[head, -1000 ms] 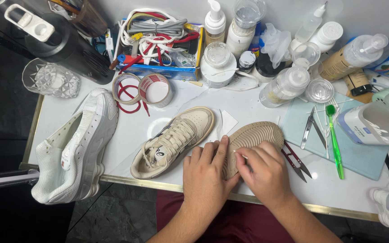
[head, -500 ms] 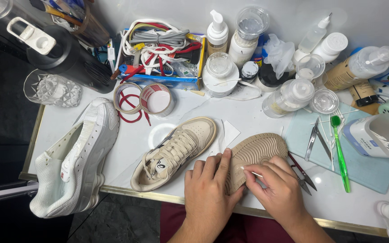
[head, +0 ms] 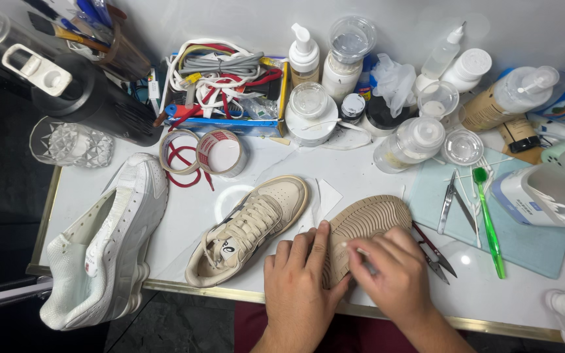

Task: The person scrapes a shoe sole with a tool and wipes it with a cotton swab.

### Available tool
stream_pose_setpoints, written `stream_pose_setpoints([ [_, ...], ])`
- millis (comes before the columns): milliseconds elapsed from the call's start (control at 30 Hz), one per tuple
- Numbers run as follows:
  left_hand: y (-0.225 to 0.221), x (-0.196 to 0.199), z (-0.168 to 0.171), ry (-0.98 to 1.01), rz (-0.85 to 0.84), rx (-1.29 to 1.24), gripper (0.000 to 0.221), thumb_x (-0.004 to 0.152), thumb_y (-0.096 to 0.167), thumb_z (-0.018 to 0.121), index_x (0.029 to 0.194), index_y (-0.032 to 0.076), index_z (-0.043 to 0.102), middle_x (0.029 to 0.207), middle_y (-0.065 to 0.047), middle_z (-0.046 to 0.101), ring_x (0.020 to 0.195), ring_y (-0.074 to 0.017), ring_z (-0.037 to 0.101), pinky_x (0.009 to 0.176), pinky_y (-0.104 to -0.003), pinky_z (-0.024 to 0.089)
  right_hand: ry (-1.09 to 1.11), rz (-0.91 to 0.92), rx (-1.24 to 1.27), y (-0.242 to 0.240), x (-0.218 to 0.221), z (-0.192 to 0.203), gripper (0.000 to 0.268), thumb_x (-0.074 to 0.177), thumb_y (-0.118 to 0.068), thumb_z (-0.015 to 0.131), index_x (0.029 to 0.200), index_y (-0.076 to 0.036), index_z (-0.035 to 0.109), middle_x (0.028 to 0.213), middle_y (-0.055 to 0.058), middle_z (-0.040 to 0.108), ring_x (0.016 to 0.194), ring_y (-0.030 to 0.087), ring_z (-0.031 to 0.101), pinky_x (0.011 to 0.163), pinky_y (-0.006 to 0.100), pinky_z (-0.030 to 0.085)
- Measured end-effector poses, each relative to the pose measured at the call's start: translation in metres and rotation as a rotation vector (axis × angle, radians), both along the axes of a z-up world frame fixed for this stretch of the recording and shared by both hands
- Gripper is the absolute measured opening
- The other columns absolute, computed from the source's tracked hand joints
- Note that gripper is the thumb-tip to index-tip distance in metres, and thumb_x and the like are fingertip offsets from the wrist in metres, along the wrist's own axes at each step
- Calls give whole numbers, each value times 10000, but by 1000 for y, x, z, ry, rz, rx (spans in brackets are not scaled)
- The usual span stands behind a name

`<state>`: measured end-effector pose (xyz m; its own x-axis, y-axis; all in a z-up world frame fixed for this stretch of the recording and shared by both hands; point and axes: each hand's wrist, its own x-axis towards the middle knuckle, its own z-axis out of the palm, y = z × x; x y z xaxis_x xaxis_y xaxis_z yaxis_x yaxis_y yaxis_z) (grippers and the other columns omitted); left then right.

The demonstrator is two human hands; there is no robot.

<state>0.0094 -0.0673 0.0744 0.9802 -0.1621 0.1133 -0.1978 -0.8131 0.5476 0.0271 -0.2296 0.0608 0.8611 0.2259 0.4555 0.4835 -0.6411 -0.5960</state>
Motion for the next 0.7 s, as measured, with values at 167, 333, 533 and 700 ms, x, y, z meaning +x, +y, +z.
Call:
stream_pose_setpoints([
  [167,0,2,1,27,26,18,921,624,315,901,1425,24,551,1138,-113,637,974,-291,573,749,-425,418,-37,129,59,-7,-8,-20,169,693,-27,797,841,-40,716,693,33,624,663,203,547,589,333,456],
  [333,2,8,8,83,23,11,962,600,343,922,1419,38,521,1158,-112,630,1036,-298,583,792,-440,437,-221,-238,353,-37,-2,-77,117,917,-3,704,1022,3,654,741,20,582,638,131,503,554,273,387],
  [533,25,6,12,141,19,-135,1032,573,316,938,1426,-19,463,1303,-182,604,1173,-379,570,943,-457,474,-226,-251,531,-38,2,-110,174,1096,-120,586,1081,20,484,978,78,577,844,144,527,765,284,449],
  [700,53,-10,0,204,29,-316,898,588,252,937,1355,11,537,1280,-168,664,1208,-338,661,995,-399,524,-133,-339,544,-42,10,-109,372,1160,-319,397,957,-13,459,1129,115,514,913,136,513,806,251,467],
])
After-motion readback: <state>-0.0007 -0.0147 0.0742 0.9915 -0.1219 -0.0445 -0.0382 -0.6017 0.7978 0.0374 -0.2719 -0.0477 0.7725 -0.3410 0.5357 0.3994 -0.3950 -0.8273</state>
